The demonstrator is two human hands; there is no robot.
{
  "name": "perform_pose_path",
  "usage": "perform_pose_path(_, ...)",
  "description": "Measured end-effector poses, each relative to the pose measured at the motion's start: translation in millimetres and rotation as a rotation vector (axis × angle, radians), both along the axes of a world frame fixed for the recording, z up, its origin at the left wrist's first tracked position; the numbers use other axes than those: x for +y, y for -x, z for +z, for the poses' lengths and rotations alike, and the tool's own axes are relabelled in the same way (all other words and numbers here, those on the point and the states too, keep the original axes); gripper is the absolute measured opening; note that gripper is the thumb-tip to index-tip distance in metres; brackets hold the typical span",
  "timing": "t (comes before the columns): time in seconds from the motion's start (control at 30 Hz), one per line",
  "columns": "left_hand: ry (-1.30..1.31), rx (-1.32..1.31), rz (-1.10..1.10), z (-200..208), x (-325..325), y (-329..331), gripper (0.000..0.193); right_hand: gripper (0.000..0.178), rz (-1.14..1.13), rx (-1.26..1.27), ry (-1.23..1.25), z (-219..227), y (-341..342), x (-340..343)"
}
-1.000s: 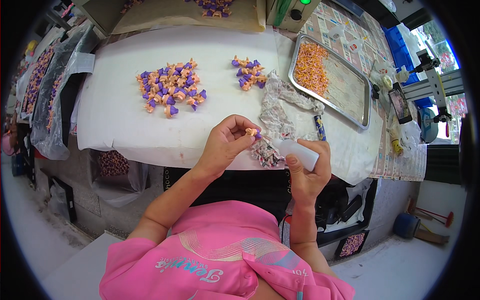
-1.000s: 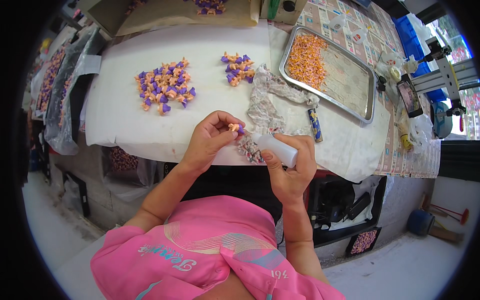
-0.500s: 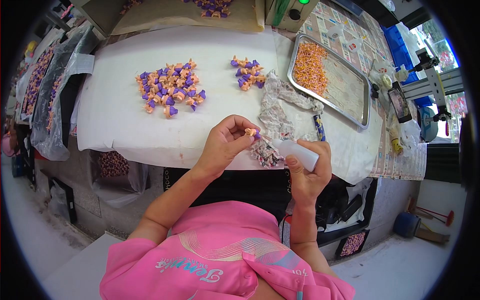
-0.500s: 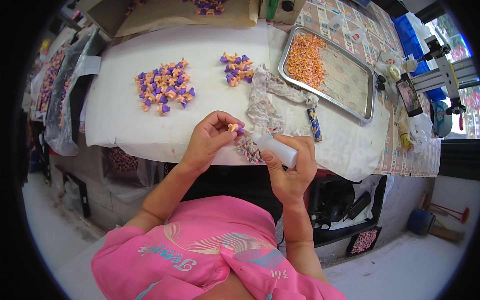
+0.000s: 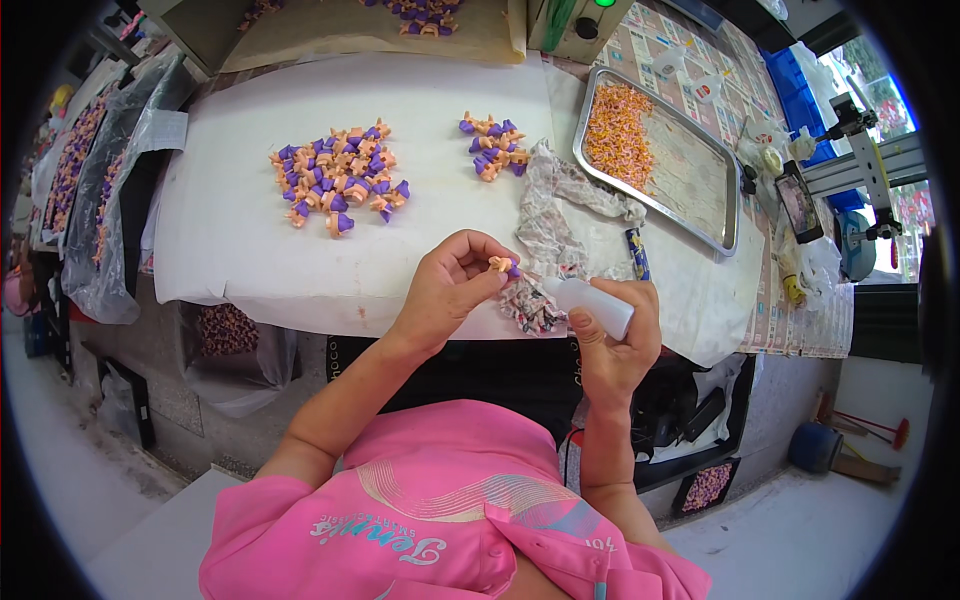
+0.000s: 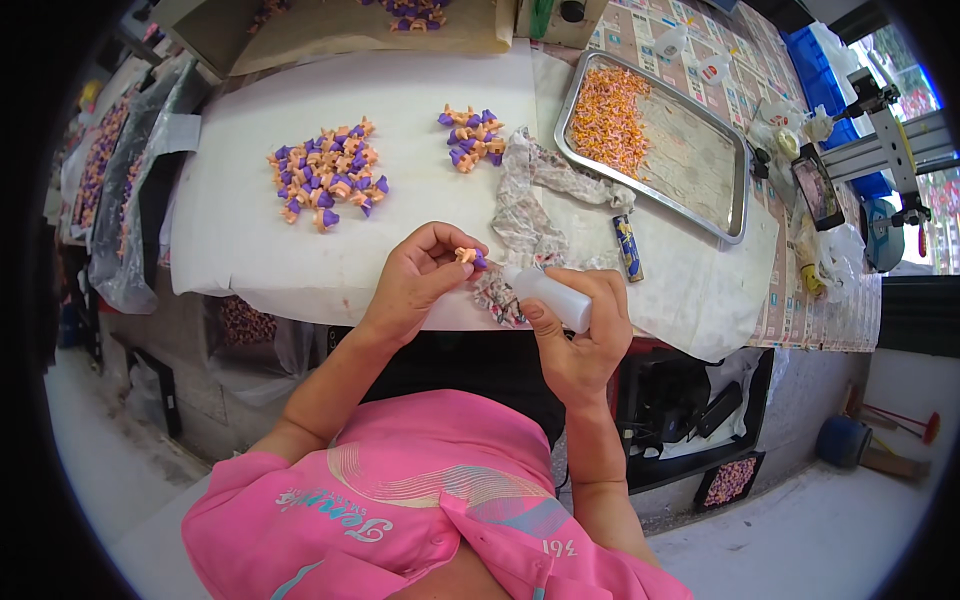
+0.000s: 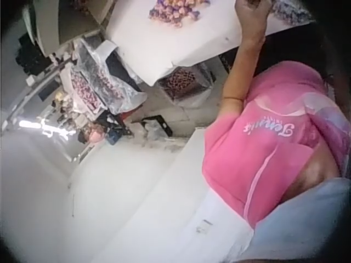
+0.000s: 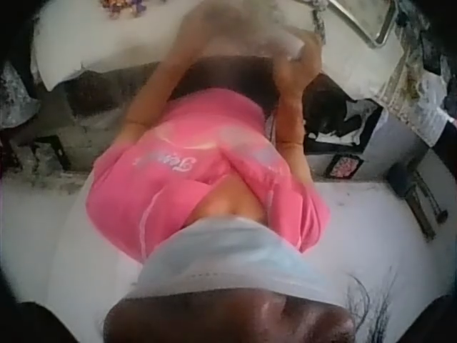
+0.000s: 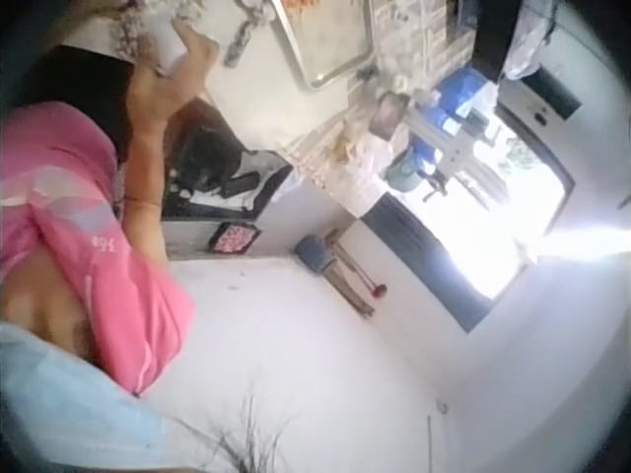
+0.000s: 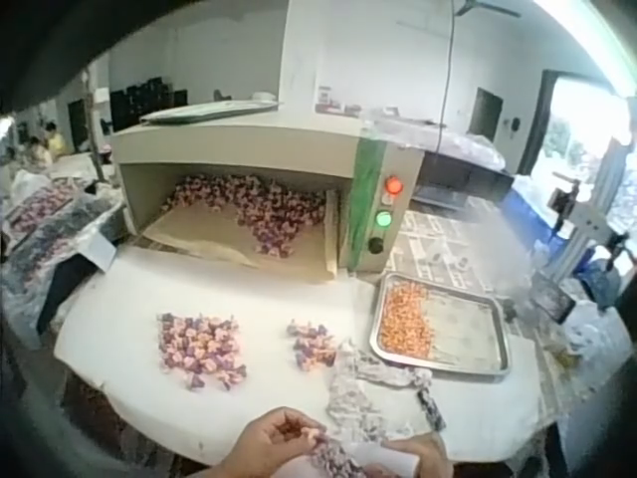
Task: Manually assembling small purple and orange toy components using a liquid applicator at a factory workbench.
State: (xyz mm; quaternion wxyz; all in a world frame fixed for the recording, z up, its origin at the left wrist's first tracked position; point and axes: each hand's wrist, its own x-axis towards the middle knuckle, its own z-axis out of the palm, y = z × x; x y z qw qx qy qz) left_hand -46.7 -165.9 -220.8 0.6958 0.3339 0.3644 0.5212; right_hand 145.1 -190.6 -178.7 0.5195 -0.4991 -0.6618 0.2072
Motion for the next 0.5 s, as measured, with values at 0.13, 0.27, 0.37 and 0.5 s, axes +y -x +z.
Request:
perform_pose_path(0.13,-0.003,0.0,-0.006,0,1,1,0.018,0.038,-0.007,-0.004,-0.005,1,0,0)
perform_pose_path(0.27,0.004,-0.003,-0.005,1,2,1,0.018,0.034,-0.034,0.027,-0.059,0,-3,2)
perform_pose_path(0.37,-0.013,-0.005,-0.002,-2,1,-1,0.017,0.032,-0.092,0.075,-0.021,-5,-10,5)
perform_pose_path(0.5,0.044,-0.068,0.012,1,1,-4,0.016,0.029,-0.04,0.211,0.219,-25,-31,25)
